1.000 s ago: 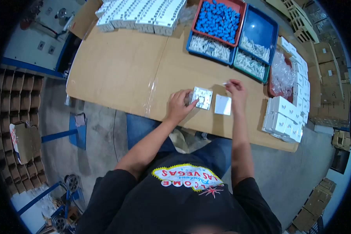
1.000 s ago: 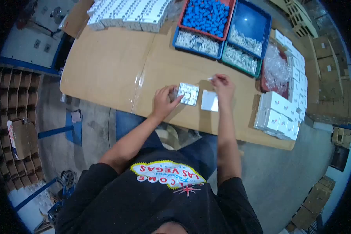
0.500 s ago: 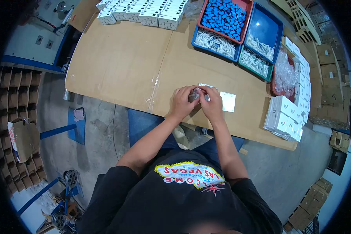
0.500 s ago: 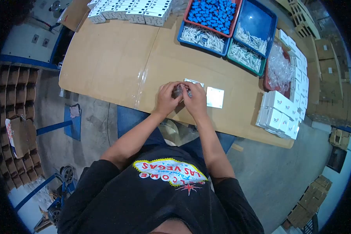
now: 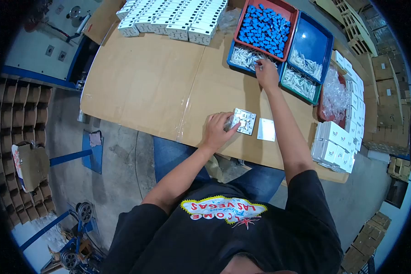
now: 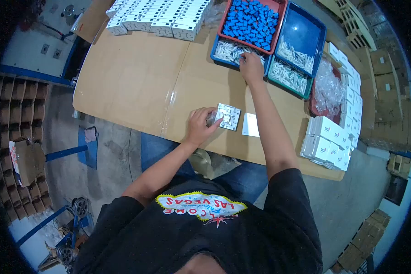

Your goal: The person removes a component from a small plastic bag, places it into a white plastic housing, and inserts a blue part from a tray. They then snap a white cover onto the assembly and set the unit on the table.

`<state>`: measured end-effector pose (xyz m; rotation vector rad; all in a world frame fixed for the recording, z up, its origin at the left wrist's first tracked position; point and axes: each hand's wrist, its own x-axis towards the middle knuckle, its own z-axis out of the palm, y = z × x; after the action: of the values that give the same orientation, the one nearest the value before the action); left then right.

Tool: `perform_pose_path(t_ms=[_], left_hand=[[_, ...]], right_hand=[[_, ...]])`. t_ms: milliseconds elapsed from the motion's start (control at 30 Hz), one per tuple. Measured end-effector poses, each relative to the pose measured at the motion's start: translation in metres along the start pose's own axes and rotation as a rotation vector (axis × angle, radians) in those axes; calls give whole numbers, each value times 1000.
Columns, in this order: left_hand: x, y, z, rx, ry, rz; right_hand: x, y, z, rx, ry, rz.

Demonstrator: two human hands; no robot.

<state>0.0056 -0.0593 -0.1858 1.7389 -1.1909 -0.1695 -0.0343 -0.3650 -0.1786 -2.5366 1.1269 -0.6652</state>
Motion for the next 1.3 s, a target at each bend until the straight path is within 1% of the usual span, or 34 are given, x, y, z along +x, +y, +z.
perform_pose_path(t_ms=[33,67,100,167,300,367,433,467,500,533,567,633,667,700,767,900,967,1033,1100,1133,1267,1300], left_hand=[[1,0,0,-1,7,8],[0,-1,1,1,6,11],[1,-1,0,7,-7,6],[2,-1,1,12,-19,1],[2,0,2,36,-43,2],[0,-3,2,46,-48,3],[0,-2,3,46,-42,-15],[-2,-1,3,44,-52,-32],[0,-2,3,44,-38,-9],[-1,-2,2,47,-23,15],[-2,-2,2,48,-23,10],[0,-2,2,35,-33,2],[1,-3,3,36,-33,1],[1,-4,3,32,-36,1],[-4,-5,3,27,-49,-18],[-2,-6,4,20,-43,4],[-1,-5,4,19,-40,10],[-1,-4,3,4,-40,-1],[-1,-6,5,7,-27,13],[-2,-7,5,9,-14,22],[-4,-9,4,2,-27,14],[-4,-9,4,-7,-28,3]], right_hand=[[6,4,6,-87,-19,-49],[10,10,11,-124,-78,-41],[12,8,11,-123,-74,-40],[16,5,11,-125,-132,53],[16,7,9,-163,-128,33],[15,12,10,-91,-98,-30],[13,12,5,-24,18,-93],[10,10,0,56,32,-69],[8,8,-5,137,51,-48],[4,2,-14,170,92,-34],[-3,-6,-24,172,87,-35],[-26,-24,-46,269,-9,151],[-40,-23,-50,311,-38,106],[-55,-22,-50,312,-43,110],[-91,-20,-49,527,-189,158],[-149,-41,-53,622,-236,219],[-166,-56,-57,743,-299,304],[-173,-67,-62,704,-311,311],[-175,-76,-68,602,-388,250],[-177,-77,-67,566,-373,181],[-179,-82,-61,639,-429,232],[-178,-85,-63,548,-433,176]])
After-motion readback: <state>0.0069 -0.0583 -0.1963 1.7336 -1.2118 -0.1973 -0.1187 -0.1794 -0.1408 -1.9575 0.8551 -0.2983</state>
